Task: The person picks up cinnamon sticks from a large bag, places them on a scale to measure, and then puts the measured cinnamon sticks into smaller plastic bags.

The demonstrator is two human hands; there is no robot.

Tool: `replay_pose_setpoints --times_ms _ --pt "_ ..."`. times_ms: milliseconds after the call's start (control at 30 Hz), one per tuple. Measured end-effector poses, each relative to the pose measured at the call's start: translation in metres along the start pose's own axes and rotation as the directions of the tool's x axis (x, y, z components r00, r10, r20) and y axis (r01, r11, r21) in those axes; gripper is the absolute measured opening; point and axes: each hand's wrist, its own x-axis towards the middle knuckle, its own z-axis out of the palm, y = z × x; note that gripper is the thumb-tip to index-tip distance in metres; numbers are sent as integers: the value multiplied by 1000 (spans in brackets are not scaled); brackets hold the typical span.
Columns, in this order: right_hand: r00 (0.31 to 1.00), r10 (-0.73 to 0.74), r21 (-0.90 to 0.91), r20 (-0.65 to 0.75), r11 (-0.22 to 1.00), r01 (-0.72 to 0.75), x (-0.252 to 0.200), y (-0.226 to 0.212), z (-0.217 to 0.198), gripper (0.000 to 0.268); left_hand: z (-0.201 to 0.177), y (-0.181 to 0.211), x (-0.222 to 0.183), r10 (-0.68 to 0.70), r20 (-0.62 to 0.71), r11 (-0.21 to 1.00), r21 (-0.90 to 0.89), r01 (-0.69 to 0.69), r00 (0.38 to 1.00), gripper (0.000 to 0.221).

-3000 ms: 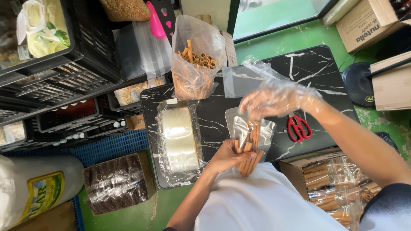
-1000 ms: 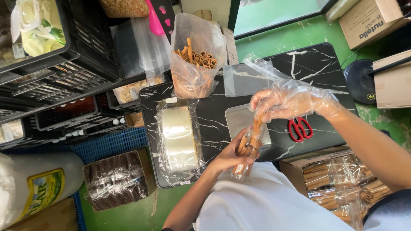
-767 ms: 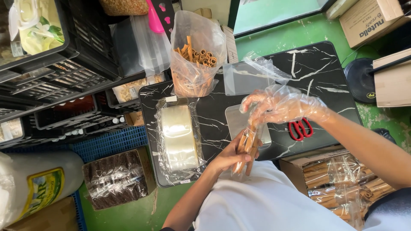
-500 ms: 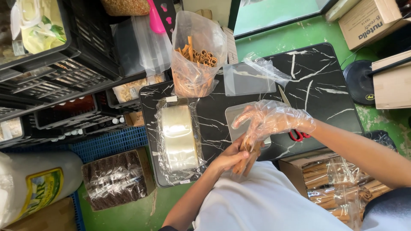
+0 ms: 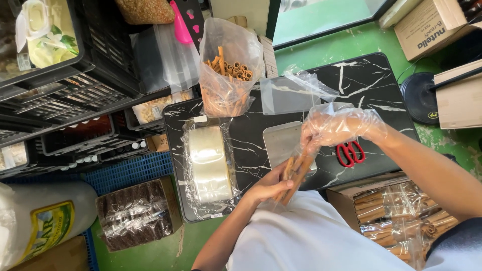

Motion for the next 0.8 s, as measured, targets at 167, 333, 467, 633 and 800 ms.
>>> replay_pose_setpoints --times_ms 167,333,467,633,800 --pt "992 -109 78 -66 990 114 -9 8 -2 23 -13 5 -11 -94 -95 959 257 116 991 93" --pt "966 -241 -98 -98 968 232 -8 -17 -2 23 -39 -35 -19 -86 -95 961 254 108 992 79" --pt "925 -332 -269 -184 922 278 -17 -34 -10 23 -45 -19 -11 -24 -78 980 195 39 997 72" --pt "929 -299 -348 -219 913 212 -15 -59 -24 31 -16 46 0 123 22 989 78 -124 992 74" --pt "977 -133 -401 -167 914 56 -10 -72 -46 41 -6 37 0 141 23 974 -180 -135 990 81"
